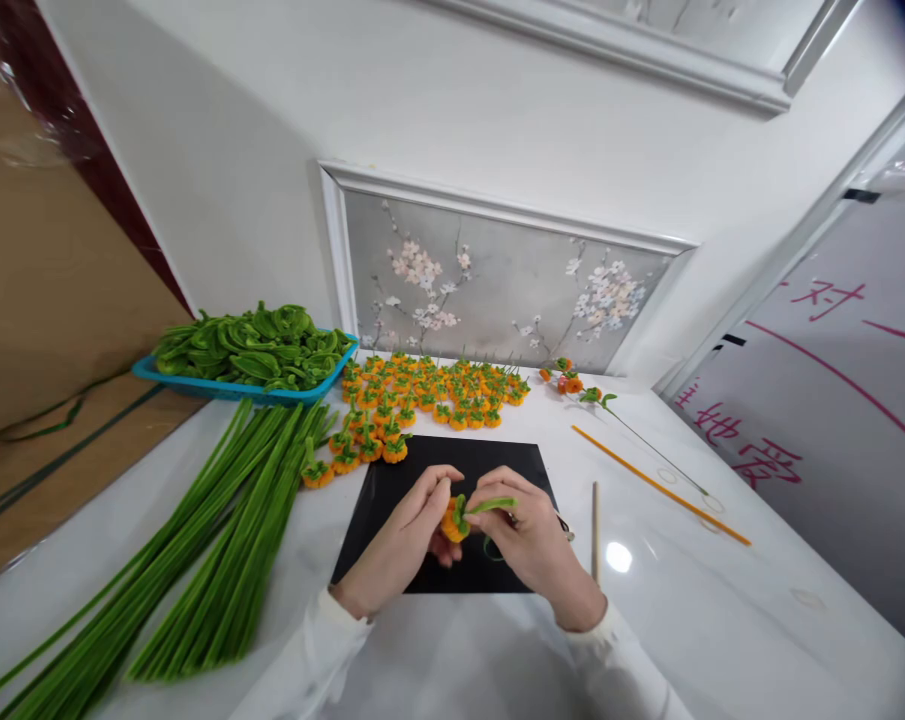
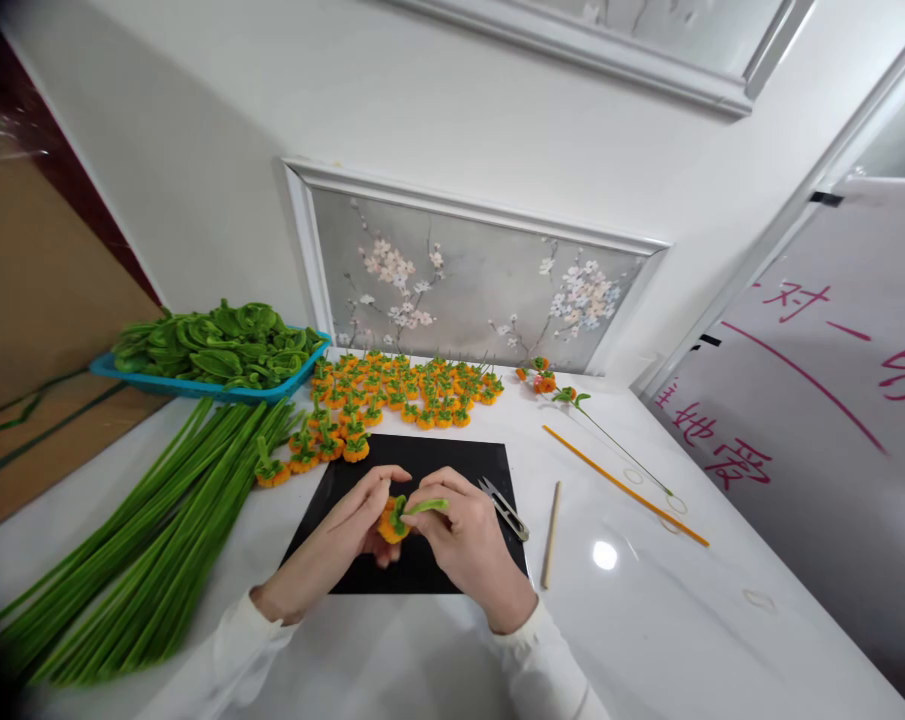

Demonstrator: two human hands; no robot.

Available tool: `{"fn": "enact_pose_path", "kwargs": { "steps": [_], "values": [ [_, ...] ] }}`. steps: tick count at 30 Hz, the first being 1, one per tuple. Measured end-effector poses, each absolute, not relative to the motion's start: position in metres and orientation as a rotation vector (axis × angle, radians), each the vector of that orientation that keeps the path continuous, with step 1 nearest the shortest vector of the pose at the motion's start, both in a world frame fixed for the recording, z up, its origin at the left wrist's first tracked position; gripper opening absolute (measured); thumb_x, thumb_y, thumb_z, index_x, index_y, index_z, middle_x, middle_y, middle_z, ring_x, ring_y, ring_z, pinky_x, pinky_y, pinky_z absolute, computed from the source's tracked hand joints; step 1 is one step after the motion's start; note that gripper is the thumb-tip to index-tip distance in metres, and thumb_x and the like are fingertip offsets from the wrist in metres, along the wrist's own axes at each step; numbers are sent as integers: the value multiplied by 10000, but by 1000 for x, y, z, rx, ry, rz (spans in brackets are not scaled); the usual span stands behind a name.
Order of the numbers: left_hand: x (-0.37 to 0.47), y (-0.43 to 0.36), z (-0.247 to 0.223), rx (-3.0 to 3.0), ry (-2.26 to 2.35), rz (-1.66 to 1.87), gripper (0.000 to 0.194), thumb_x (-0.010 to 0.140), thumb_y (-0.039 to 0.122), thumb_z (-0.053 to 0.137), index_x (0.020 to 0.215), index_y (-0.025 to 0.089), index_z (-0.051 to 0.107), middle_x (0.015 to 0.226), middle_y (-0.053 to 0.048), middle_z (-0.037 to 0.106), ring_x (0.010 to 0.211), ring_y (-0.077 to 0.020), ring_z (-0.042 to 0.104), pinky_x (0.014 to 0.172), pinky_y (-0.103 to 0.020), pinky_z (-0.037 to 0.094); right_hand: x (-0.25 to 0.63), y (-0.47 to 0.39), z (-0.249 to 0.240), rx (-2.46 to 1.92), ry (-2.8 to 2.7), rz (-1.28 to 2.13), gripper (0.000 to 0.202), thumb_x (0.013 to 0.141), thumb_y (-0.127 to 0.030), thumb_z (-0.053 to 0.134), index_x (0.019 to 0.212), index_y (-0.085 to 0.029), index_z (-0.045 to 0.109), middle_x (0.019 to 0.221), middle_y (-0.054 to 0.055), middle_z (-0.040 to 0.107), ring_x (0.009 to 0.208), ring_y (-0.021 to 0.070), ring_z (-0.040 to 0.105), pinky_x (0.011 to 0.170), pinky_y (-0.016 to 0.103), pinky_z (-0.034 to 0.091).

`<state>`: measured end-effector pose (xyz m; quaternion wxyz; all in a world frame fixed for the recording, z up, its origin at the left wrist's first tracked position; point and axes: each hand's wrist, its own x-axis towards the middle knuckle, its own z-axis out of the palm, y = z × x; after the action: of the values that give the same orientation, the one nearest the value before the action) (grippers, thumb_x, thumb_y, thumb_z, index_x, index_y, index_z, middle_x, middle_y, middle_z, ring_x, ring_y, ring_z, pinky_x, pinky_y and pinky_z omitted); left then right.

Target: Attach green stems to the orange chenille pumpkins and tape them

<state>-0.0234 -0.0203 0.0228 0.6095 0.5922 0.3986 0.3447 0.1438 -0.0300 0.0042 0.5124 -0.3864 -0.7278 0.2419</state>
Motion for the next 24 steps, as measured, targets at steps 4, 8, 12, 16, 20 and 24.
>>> {"fn": "enact_pose_path", "kwargs": {
  "steps": [4, 8, 12, 16, 20, 24],
  "values": [
    [-22, -23, 23, 1539, 803, 932, 374, 798, 298, 635, 1127, 242, 466, 1147, -47, 548, 990, -178, 581, 863, -308, 489, 143, -29, 4, -962, -1642, 654, 83, 829, -141, 582, 803, -193, 641, 834, 25, 579, 637, 118, 533, 540, 234, 412],
    [-19, -24, 18, 1590, 825, 1008, 279, 784, 202, 629, 1038, 223, 515, 1050, -27, 581, 971, -176, 585, 866, -306, 487, 142, -29, 2, -988, -1579, 687, 74, 841, -177, 564, 792, -184, 620, 816, 22, 561, 628, 116, 516, 527, 229, 400],
    [-19, -21, 15, 1567, 850, 1020, 188, 833, 277, 578, 1002, 203, 545, 927, -9, 588, 850, -159, 586, 797, -301, 501, 144, -27, 0, -1004, -1585, 712, 82, 836, -184, 570, 785, -183, 635, 824, 30, 571, 651, 126, 539, 538, 232, 424],
    [-20, -20, 16, 1463, 804, 932, 249, 875, 345, 521, 1072, 194, 504, 884, -10, 604, 758, -141, 606, 732, -300, 518, 146, -25, 0, -1007, -1639, 704, 104, 838, -157, 558, 788, -191, 643, 819, 31, 594, 718, 150, 584, 610, 252, 467],
    [-20, -21, 18, 1306, 788, 851, 319, 878, 449, 490, 1075, 201, 449, 724, 22, 599, 626, -125, 611, 612, -266, 513, 145, -27, 3, -997, -1693, 656, 136, 856, -122, 511, 806, -193, 615, 831, 28, 581, 688, 137, 584, 630, 261, 474],
    [-18, -22, 17, 1145, 748, 784, 323, 886, 517, 432, 1015, 222, 414, 668, 27, 609, 519, -99, 590, 485, -193, 445, 140, -30, 5, -961, -1747, 510, 162, 861, -100, 471, 802, -196, 587, 834, 41, 573, 773, 163, 578, 693, 285, 474]
  ]
}}
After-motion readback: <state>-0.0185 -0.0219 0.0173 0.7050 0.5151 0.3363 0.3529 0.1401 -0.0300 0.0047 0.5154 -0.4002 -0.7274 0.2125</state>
